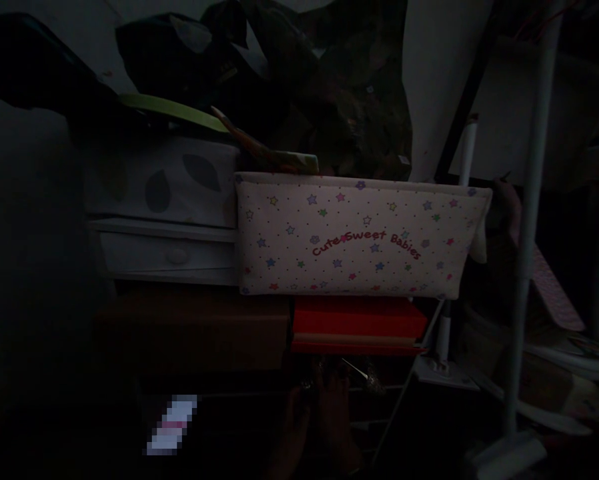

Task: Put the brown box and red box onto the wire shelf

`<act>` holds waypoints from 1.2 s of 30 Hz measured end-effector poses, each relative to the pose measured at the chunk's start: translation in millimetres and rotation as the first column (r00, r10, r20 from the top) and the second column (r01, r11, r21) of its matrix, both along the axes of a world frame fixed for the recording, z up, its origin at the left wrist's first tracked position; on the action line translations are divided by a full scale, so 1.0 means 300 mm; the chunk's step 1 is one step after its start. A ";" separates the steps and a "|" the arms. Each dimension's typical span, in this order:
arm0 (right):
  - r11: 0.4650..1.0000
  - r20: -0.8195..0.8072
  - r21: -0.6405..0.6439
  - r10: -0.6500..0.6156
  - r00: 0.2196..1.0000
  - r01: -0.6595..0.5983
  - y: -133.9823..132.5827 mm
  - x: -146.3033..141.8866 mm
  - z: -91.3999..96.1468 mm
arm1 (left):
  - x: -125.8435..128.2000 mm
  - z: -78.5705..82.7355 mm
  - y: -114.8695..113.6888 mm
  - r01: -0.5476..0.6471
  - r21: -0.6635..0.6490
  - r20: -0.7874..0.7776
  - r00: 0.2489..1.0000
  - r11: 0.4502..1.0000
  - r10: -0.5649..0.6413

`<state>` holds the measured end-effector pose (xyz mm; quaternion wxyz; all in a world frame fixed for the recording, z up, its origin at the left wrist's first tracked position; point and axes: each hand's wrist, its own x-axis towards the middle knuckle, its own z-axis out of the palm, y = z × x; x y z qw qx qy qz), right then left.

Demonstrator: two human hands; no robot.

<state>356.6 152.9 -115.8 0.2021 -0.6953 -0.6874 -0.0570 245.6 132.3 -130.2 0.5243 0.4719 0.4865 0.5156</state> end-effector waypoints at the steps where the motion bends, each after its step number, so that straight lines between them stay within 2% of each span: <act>1: 1.000 -0.005 0.000 0.002 1.000 -0.002 0.001 -0.001 0.003 | 0.010 -0.005 0.004 -0.001 -0.010 0.040 0.999 1.000 0.002; 5: 0.997 -0.158 0.075 0.041 0.987 -0.030 0.006 0.013 0.018 | 0.037 -0.011 0.030 -0.009 -0.035 0.197 0.980 0.999 0.016; 8: 0.981 -0.417 0.190 0.112 0.902 -0.034 0.013 0.024 0.022 | 0.044 -0.006 0.050 0.000 -0.064 0.295 0.955 0.998 0.019; 10: 0.965 -0.603 0.261 0.171 0.779 -0.010 0.017 0.026 0.026 | 0.042 0.005 0.050 0.035 -0.072 0.346 0.938 0.997 -0.008; 12: 0.952 -0.757 0.306 0.239 0.608 0.008 0.020 0.023 0.031 | 0.036 0.026 0.034 0.096 -0.059 0.370 0.926 0.994 -0.068; 16: 0.962 -0.933 0.272 0.258 0.251 0.023 0.030 0.006 0.041 | 0.018 0.072 -0.016 0.239 -0.002 0.308 0.924 0.971 -0.226; 18: 0.972 -0.965 0.233 0.226 0.130 0.038 0.038 -0.004 0.041 | 0.012 0.084 -0.028 0.273 0.032 0.275 0.922 0.961 -0.271; 21: 0.978 -0.979 0.203 0.204 -0.001 0.039 0.048 -0.021 0.038 | 0.006 0.089 -0.027 0.275 0.058 0.229 0.932 0.960 -0.281; 23: 0.978 -0.978 0.205 0.206 -0.040 0.033 0.051 -0.033 0.036 | 0.003 0.092 -0.023 0.263 0.057 0.191 0.944 0.963 -0.270; 28: 0.977 -0.976 0.213 0.214 -0.031 0.031 0.049 -0.059 0.039 | -0.003 0.099 -0.018 0.249 0.044 0.161 0.954 0.968 -0.253; 33: 0.979 -0.975 0.202 0.203 -0.090 0.025 0.054 -0.085 0.046 | -0.012 0.081 -0.006 0.256 0.019 0.142 0.956 0.966 -0.256; 36: 0.978 -0.975 0.204 0.207 -0.086 0.037 0.059 -0.097 0.049 | -0.018 0.079 0.001 0.249 0.016 0.144 0.958 0.968 -0.249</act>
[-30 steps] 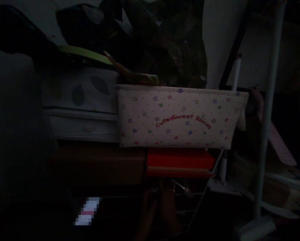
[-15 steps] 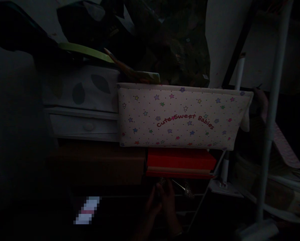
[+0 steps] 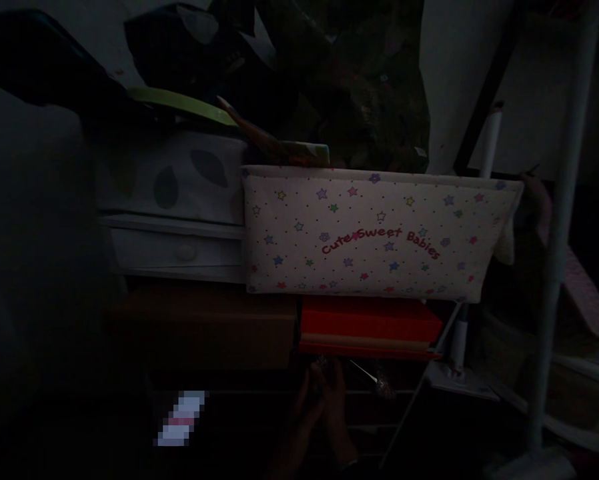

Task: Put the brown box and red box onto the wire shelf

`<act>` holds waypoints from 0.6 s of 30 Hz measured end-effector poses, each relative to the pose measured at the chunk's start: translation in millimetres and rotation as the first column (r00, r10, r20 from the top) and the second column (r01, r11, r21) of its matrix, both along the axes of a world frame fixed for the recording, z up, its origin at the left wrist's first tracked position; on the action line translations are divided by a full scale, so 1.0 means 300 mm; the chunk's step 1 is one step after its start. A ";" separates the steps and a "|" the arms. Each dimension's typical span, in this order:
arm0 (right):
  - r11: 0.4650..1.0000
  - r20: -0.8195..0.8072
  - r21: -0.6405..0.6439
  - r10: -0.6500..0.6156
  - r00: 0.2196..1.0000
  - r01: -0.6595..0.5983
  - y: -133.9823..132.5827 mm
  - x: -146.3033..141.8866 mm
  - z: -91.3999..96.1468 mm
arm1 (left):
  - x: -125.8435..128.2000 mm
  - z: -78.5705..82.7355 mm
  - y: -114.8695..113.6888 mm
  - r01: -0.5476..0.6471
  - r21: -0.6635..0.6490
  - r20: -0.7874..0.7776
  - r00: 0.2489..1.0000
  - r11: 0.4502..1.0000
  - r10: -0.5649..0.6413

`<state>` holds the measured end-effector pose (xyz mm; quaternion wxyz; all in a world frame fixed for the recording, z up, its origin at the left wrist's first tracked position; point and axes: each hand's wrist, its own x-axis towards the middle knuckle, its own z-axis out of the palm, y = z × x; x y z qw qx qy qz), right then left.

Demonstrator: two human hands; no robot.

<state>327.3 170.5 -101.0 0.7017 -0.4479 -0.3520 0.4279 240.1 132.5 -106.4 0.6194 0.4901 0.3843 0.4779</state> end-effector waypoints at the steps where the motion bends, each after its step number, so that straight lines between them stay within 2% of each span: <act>1: 1.000 0.005 0.000 -0.004 1.000 0.004 0.001 -0.003 0.001 | -0.002 0.002 0.002 0.000 -0.003 0.006 1.000 1.000 0.000; 5: 1.000 0.016 0.003 -0.005 1.000 0.005 0.003 -0.015 0.004 | -0.007 0.008 0.009 0.008 -0.004 0.009 1.000 1.000 -0.008; 12: 0.997 0.036 0.048 0.050 0.998 -0.052 0.017 -0.032 -0.002 | -0.009 -0.023 0.019 0.011 -0.005 0.040 0.999 1.000 -0.011; 18: 0.997 0.091 0.071 0.015 0.996 -0.021 0.015 -0.035 0.003 | -0.008 -0.026 0.022 0.002 -0.017 0.024 1.000 1.000 -0.002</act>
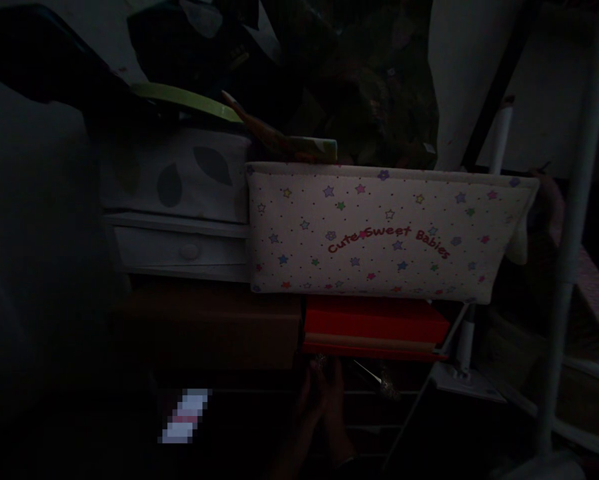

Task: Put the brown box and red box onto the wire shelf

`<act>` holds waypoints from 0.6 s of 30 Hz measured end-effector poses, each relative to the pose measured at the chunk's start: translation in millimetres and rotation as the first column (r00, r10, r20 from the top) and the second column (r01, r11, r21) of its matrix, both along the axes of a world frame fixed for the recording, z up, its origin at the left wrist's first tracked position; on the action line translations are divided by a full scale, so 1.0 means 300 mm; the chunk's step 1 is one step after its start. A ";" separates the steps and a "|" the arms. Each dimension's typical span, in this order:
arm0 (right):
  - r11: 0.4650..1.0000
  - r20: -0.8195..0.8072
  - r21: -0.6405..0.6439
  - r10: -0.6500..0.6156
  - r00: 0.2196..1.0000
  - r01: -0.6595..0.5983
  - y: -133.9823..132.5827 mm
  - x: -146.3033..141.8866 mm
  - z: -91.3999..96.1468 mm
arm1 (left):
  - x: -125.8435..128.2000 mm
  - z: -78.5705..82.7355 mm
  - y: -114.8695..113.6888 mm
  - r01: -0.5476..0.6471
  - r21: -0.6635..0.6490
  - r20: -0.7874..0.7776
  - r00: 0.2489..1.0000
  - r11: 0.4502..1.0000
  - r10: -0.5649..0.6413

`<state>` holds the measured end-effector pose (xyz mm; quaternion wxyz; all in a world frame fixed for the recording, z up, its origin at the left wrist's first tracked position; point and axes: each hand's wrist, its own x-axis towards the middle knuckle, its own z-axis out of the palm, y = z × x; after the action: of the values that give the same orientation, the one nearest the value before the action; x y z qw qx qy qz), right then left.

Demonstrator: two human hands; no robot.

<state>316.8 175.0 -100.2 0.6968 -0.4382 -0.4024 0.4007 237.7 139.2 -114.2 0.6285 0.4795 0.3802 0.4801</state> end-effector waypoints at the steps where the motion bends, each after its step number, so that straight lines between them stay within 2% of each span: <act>1: 1.000 -0.002 -0.001 0.010 1.000 -0.010 0.000 0.001 -0.004 | 0.001 -0.001 0.002 -0.002 0.007 0.003 1.000 1.000 0.002; 5: 0.999 0.023 0.019 0.037 0.999 -0.038 0.004 0.007 -0.022 | 0.001 0.008 0.004 -0.004 0.011 -0.031 1.000 1.000 0.004; 10: 0.999 0.032 -0.035 0.012 0.999 -0.011 0.007 0.013 -0.027 | -0.008 0.030 -0.006 -0.014 -0.003 -0.066 0.998 1.000 0.014; 16: 0.998 0.062 -0.046 0.054 0.997 -0.051 -0.002 0.029 -0.014 | 0.000 0.007 0.005 -0.084 0.018 -0.058 0.995 0.996 0.085; 18: 0.999 0.092 -0.054 0.004 0.996 0.001 -0.003 0.062 -0.016 | 0.008 0.000 0.014 -0.122 0.038 -0.095 0.988 0.992 0.125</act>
<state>335.5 174.0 -105.0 0.6653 -0.4743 -0.4234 0.3913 240.1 143.3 -114.3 0.5708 0.4878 0.4315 0.5001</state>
